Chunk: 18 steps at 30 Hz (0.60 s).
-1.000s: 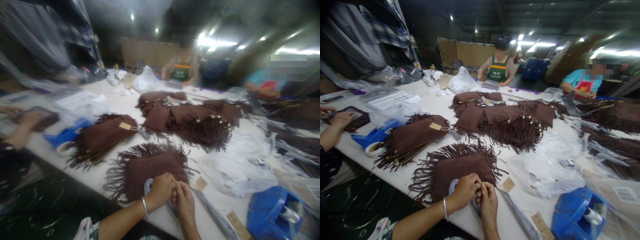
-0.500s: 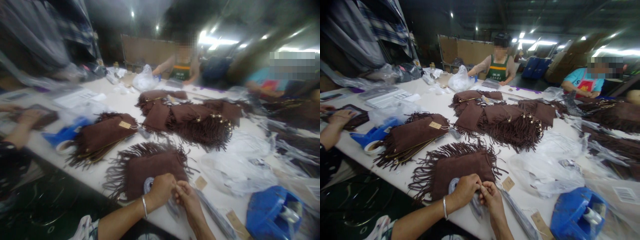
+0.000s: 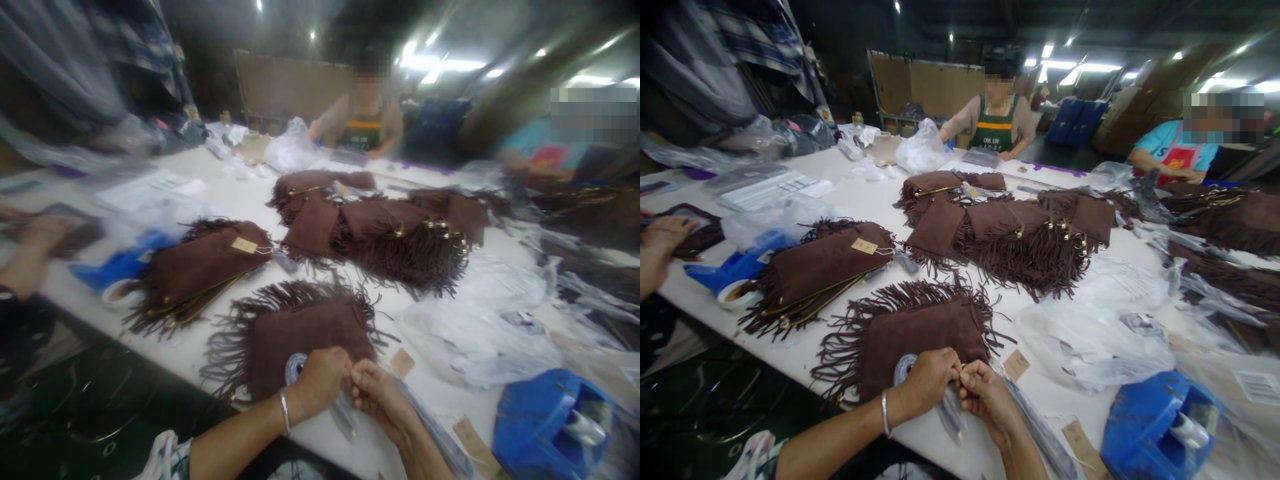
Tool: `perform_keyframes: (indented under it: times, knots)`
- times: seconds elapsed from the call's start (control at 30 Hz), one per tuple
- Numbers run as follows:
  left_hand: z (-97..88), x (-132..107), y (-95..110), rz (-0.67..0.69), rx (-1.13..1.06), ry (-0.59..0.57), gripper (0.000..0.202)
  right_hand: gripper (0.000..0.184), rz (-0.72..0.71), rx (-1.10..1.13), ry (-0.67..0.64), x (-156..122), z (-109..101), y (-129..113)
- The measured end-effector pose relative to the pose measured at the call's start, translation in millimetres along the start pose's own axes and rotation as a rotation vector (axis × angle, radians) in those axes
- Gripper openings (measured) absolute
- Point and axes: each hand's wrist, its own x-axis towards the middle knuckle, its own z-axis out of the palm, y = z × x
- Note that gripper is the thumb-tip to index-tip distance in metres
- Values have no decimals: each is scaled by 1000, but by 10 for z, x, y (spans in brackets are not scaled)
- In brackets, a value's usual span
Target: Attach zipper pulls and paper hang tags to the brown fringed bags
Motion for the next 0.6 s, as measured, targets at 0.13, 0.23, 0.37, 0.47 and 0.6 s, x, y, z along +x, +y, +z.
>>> perform_keyframes:
  times: [0.13, 0.23, 0.37, 0.47, 0.6]
  knots:
    - [18, 2, -12, -12, 0, -19, 13, 30, 19, -11, 1, 11, -5, -13]
    - [28, 1, -26, -30, -9, -28, 14, 34, 22, -43, 68, 58, -6, 35]
    - [19, 16, -42, -66, -45, -23, 14, 37, -16, -91, 125, 104, 21, 102]
    - [-10, 42, -13, -87, -28, -27, 15, 41, -83, -138, 160, 104, 70, 149]
    - [-96, -16, 82, -58, 6, 7, 16, 48, -219, -144, 195, 62, 109, 228]
